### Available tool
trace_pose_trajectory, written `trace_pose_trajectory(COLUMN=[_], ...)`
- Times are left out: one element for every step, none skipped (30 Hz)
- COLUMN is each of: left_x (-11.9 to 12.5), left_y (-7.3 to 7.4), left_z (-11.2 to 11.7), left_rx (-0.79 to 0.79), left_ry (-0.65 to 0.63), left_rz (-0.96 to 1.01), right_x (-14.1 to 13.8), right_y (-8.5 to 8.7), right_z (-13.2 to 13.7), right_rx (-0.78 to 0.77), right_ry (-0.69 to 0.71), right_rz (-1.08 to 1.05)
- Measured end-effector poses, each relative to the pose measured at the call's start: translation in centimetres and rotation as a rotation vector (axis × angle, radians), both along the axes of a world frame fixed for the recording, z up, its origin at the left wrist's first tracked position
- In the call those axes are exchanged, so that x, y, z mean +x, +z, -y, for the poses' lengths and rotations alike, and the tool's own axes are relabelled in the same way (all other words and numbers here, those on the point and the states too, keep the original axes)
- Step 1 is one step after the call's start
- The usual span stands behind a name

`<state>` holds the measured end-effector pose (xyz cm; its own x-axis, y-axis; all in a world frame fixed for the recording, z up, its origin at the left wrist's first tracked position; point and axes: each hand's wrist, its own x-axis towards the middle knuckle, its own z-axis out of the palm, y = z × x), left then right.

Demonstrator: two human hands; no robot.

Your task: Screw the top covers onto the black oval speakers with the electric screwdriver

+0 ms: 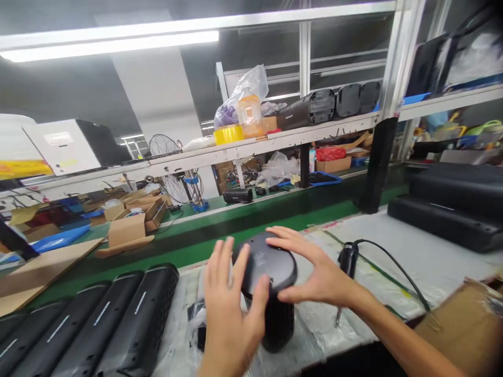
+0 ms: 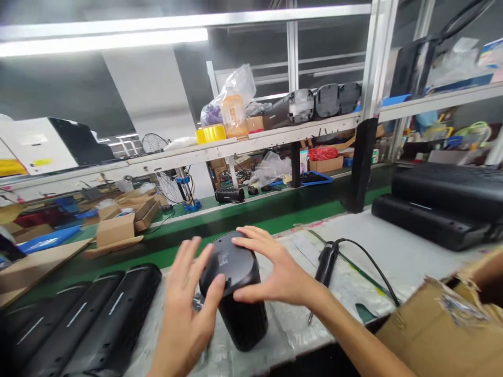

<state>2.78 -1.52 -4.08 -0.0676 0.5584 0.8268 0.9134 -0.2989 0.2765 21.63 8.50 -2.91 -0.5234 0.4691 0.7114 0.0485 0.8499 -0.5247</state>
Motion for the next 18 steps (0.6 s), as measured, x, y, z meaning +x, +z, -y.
trace_pose_trajectory(left_x=[-1.0,-1.8,-2.2,-2.3,-2.2,-2.1,-1.9,-1.7,-1.5,-1.3,-1.0,-0.7,-0.5,-0.2,0.0,0.0,-0.3,-1.0], left_y=[0.2,0.2,0.3,0.3,0.3,0.2,0.1,-0.1,-0.4,-0.7,-1.2,-1.6,-2.0,-2.4,-2.7,-3.0,-3.4,-3.9], left_z=[-1.0,-1.9,-2.5,-2.8,-3.1,-3.2,-3.3,-3.3,-3.4,-3.6,-3.7,-3.9,-4.1,-4.2,-4.2,-4.0,-3.5,-2.7], left_rx=[-0.061,-0.11,-0.132,-0.123,-0.102,-0.081,-0.062,-0.032,0.011,0.063,0.118,0.17,0.208,0.222,0.205,0.166,0.11,0.047], left_ry=[-0.062,-0.11,-0.134,-0.131,-0.117,-0.106,-0.107,-0.137,-0.195,-0.259,-0.312,-0.344,-0.358,-0.355,-0.335,-0.309,-0.268,-0.207], left_rz=[0.003,0.029,0.051,0.052,0.03,-0.009,-0.046,-0.081,-0.091,-0.067,-0.016,0.048,0.111,0.171,0.222,0.266,0.318,0.374], right_x=[-0.8,-1.4,-1.8,-2.0,-2.1,-2.1,-2.0,-2.0,-2.1,-2.3,-2.8,-3.4,-4.1,-4.8,-5.4,-5.8,-5.6,-5.0], right_y=[0.1,-0.1,-0.6,-1.2,-1.9,-2.6,-3.4,-4.1,-4.8,-5.4,-5.9,-6.3,-6.6,-6.8,-6.9,-7.0,-7.2,-7.5], right_z=[-1.1,-1.9,-2.4,-2.6,-2.6,-2.4,-2.0,-1.6,-1.1,-0.6,-0.2,0.1,0.4,0.5,0.6,0.6,0.6,0.5], right_rx=[-0.04,-0.08,-0.115,-0.14,-0.157,-0.167,-0.172,-0.172,-0.162,-0.145,-0.125,-0.106,-0.082,-0.06,-0.045,-0.046,-0.073,-0.1], right_ry=[0.023,0.038,0.046,0.051,0.055,0.058,0.058,0.053,0.048,0.04,0.032,0.026,0.024,0.025,0.03,0.046,0.068,0.08], right_rz=[0.008,0.0,-0.019,-0.045,-0.074,-0.105,-0.139,-0.178,-0.213,-0.241,-0.261,-0.277,-0.302,-0.339,-0.383,-0.411,-0.405,-0.377])
